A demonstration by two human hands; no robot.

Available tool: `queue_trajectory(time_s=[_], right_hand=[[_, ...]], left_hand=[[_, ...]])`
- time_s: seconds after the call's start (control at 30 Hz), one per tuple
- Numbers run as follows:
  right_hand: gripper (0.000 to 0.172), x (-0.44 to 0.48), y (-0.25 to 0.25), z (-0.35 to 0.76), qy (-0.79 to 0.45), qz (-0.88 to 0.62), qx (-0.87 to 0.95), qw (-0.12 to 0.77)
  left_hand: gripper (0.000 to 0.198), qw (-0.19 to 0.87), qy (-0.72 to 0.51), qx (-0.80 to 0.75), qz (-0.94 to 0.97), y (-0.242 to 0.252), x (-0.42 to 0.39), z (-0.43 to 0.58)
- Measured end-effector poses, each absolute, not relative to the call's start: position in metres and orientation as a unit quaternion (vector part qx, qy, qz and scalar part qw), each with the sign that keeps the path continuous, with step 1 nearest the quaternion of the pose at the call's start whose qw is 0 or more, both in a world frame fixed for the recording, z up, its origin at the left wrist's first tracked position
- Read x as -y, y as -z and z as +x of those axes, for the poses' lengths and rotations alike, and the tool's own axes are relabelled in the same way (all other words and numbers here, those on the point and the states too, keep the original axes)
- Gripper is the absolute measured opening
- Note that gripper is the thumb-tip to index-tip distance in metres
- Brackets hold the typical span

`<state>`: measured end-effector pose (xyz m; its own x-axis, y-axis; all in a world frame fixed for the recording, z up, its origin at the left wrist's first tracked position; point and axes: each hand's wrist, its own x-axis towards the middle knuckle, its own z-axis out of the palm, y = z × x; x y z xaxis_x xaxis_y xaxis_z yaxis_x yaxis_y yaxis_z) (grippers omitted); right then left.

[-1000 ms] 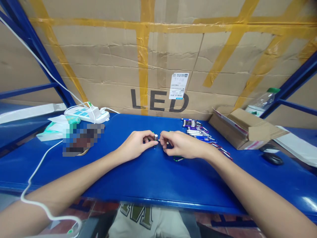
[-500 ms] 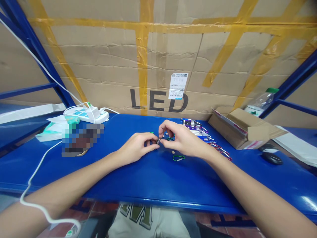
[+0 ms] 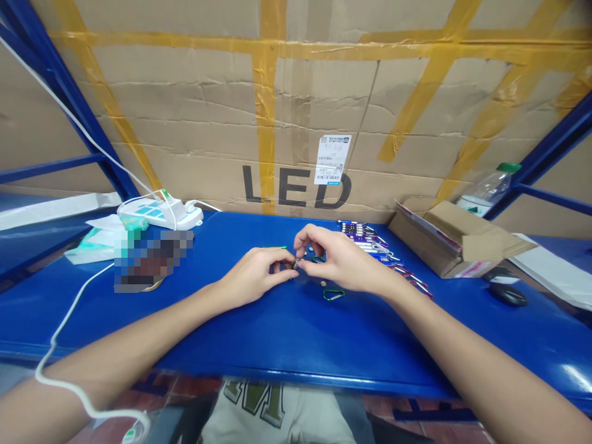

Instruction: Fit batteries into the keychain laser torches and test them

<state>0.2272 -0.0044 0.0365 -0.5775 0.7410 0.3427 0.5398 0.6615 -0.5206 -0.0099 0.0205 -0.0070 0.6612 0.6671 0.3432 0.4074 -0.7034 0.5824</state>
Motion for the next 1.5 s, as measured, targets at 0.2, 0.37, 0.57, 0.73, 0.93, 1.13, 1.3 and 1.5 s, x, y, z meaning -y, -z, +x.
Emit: queue_trajectory(time_s=[0.2, 0.37, 0.57, 0.73, 0.93, 1.13, 1.3, 1.5], right_hand=[[0.014, 0.004, -0.037, 0.228, -0.17, -0.368, 0.875, 0.266], [0.007, 0.003, -0.036, 0.23, -0.148, -0.362, 0.883, 0.258], [0.006, 0.001, -0.035, 0.231, -0.14, -0.347, 0.891, 0.257], [0.007, 0.002, -0.035, 0.229, -0.138, -0.336, 0.897, 0.251], [0.007, 0.001, -0.041, 0.233, -0.136, -0.339, 0.895, 0.258], [0.014, 0.0, -0.057, 0.25, -0.181, -0.4, 0.883, 0.165], [0.014, 0.0, -0.055, 0.257, -0.227, -0.419, 0.879, 0.024], [0.016, -0.003, -0.042, 0.252, -0.226, -0.413, 0.882, -0.015]], left_hand=[[0.022, 0.24, -0.277, -0.305, 0.879, 0.007, -0.02, -0.01], [0.022, 0.249, -0.277, -0.309, 0.875, 0.007, -0.02, -0.01], [0.022, 0.254, -0.279, -0.308, 0.873, 0.006, -0.02, -0.009], [0.022, 0.253, -0.278, -0.305, 0.875, 0.007, -0.02, -0.01], [0.022, 0.253, -0.284, -0.308, 0.872, 0.008, -0.021, -0.009], [0.022, 0.243, -0.294, -0.319, 0.868, 0.009, -0.023, -0.01], [0.023, 0.231, -0.296, -0.318, 0.871, 0.01, -0.023, -0.011], [0.022, 0.226, -0.295, -0.313, 0.874, 0.012, -0.025, -0.012]])
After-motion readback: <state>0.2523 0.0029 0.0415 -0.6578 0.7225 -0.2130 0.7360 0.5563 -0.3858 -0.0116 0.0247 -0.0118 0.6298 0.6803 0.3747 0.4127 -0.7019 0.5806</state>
